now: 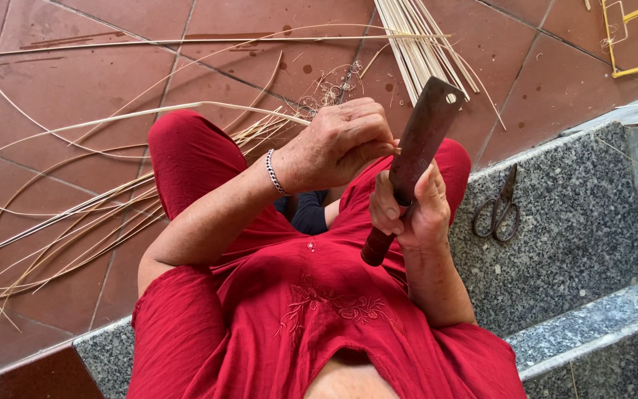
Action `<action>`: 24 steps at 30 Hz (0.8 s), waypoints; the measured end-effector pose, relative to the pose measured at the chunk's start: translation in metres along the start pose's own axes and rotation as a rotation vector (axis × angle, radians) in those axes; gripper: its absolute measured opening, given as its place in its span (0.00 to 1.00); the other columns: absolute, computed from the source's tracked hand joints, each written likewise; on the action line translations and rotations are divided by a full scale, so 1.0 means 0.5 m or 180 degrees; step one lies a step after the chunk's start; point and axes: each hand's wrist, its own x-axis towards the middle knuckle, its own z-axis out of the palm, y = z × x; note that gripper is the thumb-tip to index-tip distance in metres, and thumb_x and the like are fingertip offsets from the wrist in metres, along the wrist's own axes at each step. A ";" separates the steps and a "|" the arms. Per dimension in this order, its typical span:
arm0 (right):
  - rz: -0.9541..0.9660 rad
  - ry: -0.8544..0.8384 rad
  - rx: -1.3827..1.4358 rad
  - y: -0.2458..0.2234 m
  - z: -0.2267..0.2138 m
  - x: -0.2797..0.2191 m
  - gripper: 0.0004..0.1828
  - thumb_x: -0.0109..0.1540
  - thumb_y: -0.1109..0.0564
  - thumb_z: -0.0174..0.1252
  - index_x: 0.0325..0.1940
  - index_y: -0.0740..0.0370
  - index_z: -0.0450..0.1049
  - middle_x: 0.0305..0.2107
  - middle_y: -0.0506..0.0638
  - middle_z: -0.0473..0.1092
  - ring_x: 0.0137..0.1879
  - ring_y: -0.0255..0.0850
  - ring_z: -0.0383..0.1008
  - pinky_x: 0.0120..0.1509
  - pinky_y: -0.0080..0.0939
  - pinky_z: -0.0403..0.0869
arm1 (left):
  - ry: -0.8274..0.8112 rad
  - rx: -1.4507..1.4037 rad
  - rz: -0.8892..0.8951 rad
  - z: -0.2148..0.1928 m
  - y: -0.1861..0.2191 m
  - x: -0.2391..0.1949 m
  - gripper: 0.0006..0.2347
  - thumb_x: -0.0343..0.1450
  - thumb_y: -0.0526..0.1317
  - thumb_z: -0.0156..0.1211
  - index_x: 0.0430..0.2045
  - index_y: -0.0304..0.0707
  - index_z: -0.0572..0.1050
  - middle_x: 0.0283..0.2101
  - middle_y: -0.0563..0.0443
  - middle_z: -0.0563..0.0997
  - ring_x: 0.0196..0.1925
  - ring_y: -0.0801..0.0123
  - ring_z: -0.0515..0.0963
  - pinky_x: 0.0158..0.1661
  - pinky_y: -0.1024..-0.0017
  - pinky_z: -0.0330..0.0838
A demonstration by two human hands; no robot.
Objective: The person sits on a tiled floor and uses a knife to split long bamboo strips into thinner strands. They repeatedly hold a strip, shave it with the blade, and set the finished pieces aside.
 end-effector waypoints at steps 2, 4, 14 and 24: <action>0.0027 0.0002 0.0044 0.001 -0.004 0.002 0.28 0.76 0.42 0.48 0.75 0.58 0.61 0.22 0.52 0.62 0.15 0.32 0.54 0.20 0.34 0.60 | -0.0004 -0.0089 -0.0072 0.002 -0.006 -0.005 0.07 0.76 0.34 0.66 0.33 0.34 0.72 0.34 0.47 0.76 0.38 0.57 0.78 0.39 0.64 0.73; 0.0038 -0.0003 0.0019 -0.003 -0.008 0.007 0.28 0.76 0.42 0.48 0.75 0.59 0.61 0.22 0.53 0.63 0.15 0.32 0.55 0.21 0.35 0.60 | 0.0052 -0.0246 -0.0279 0.006 -0.009 -0.006 0.06 0.76 0.35 0.66 0.34 0.34 0.74 0.34 0.48 0.78 0.37 0.61 0.79 0.38 0.66 0.73; 0.0176 -0.0098 -0.0394 -0.026 -0.011 0.005 0.34 0.76 0.39 0.46 0.78 0.64 0.58 0.23 0.54 0.65 0.19 0.32 0.56 0.23 0.33 0.62 | -0.0106 -0.0336 -0.1051 -0.004 -0.017 -0.023 0.09 0.75 0.41 0.68 0.29 0.35 0.77 0.25 0.52 0.79 0.25 0.76 0.78 0.26 0.73 0.71; 0.0337 0.0025 -0.0047 -0.007 -0.061 -0.005 0.31 0.77 0.38 0.45 0.76 0.63 0.62 0.19 0.50 0.64 0.15 0.29 0.55 0.22 0.33 0.61 | -0.0162 -0.0453 -0.1254 0.025 -0.032 -0.030 0.11 0.74 0.40 0.68 0.25 0.34 0.76 0.21 0.53 0.77 0.23 0.80 0.73 0.23 0.74 0.66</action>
